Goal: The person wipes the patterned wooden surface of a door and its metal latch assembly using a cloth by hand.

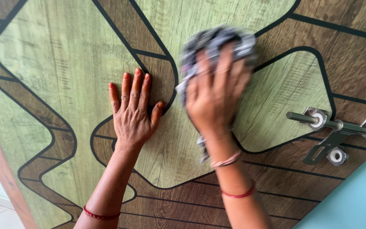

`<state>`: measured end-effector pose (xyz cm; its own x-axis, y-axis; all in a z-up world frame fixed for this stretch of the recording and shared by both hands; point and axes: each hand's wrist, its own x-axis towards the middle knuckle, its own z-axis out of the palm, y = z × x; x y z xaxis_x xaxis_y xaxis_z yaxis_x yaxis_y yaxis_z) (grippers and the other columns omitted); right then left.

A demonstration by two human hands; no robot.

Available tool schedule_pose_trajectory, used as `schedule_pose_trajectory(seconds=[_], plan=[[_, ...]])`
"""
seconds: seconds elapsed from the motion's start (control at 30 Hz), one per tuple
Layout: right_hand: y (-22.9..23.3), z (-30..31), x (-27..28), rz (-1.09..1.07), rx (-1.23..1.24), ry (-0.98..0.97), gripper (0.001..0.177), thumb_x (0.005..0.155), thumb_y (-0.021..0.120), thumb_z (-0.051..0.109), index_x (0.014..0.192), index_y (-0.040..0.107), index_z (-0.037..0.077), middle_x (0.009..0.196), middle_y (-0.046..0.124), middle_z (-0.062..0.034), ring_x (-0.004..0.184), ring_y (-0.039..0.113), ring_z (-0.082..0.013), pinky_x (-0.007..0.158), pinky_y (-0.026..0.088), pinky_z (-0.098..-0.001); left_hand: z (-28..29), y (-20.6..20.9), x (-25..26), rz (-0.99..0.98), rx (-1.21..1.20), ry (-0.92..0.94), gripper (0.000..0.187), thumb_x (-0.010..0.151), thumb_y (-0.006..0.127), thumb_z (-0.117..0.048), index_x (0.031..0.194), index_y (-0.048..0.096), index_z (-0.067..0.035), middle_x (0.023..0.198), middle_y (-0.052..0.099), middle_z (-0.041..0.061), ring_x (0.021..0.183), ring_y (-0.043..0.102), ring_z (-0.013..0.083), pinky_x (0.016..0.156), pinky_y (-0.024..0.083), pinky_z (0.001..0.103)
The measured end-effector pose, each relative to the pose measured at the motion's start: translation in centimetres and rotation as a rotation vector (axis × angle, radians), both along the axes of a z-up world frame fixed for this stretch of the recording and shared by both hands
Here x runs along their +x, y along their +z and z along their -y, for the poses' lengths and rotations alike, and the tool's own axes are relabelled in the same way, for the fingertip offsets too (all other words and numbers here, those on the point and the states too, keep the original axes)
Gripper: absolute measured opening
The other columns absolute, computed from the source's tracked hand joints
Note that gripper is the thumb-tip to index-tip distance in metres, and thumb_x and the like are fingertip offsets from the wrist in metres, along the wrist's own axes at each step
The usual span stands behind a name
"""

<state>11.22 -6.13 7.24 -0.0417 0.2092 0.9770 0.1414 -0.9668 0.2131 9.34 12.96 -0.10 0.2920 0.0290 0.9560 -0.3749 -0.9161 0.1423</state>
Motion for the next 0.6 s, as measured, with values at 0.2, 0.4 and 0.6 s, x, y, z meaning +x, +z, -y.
schedule_pose_trajectory(seconds=[0.2, 0.4, 0.6], plan=[[5.0, 10.3, -2.5, -0.063, 0.325, -0.237, 0.054, 0.12, 0.043, 0.025, 0.17, 0.026, 0.014, 0.172, 0.003, -0.018, 0.158, -0.005, -0.0366, 0.135, 0.005, -0.0578, 0.0, -0.2, 0.2, -0.009, 0.005, 0.023, 0.07, 0.109, 0.045, -0.051, 0.162, 0.039, -0.006, 0.171, 0.029, 0.011, 0.16, 0.018, 0.03, 0.129, 0.0, 0.053], [1.6, 9.4, -2.8, 0.028, 0.272, 0.004, 0.048, 0.12, 0.037, 0.009, 0.167, 0.031, 0.012, 0.174, 0.005, -0.0164, 0.161, 0.005, -0.0342, 0.134, 0.006, -0.0473, 0.0, -0.1, 0.2, -0.035, -0.005, 0.012, 0.071, 0.108, 0.043, -0.051, 0.162, 0.038, -0.006, 0.171, 0.028, 0.011, 0.159, 0.017, 0.0301, 0.128, -0.001, 0.054], [-6.4, 7.3, -4.6, -0.036, 0.21, -0.002, 0.047, 0.11, 0.043, 0.022, 0.156, 0.049, 0.009, 0.17, 0.013, -0.0261, 0.162, 0.01, -0.0438, 0.133, 0.011, -0.0635, 0.0, -0.1, -0.1, -0.026, -0.013, -0.017, 0.07, 0.109, 0.042, -0.051, 0.162, 0.038, -0.005, 0.171, 0.028, 0.012, 0.16, 0.017, 0.0302, 0.129, -0.002, 0.053]])
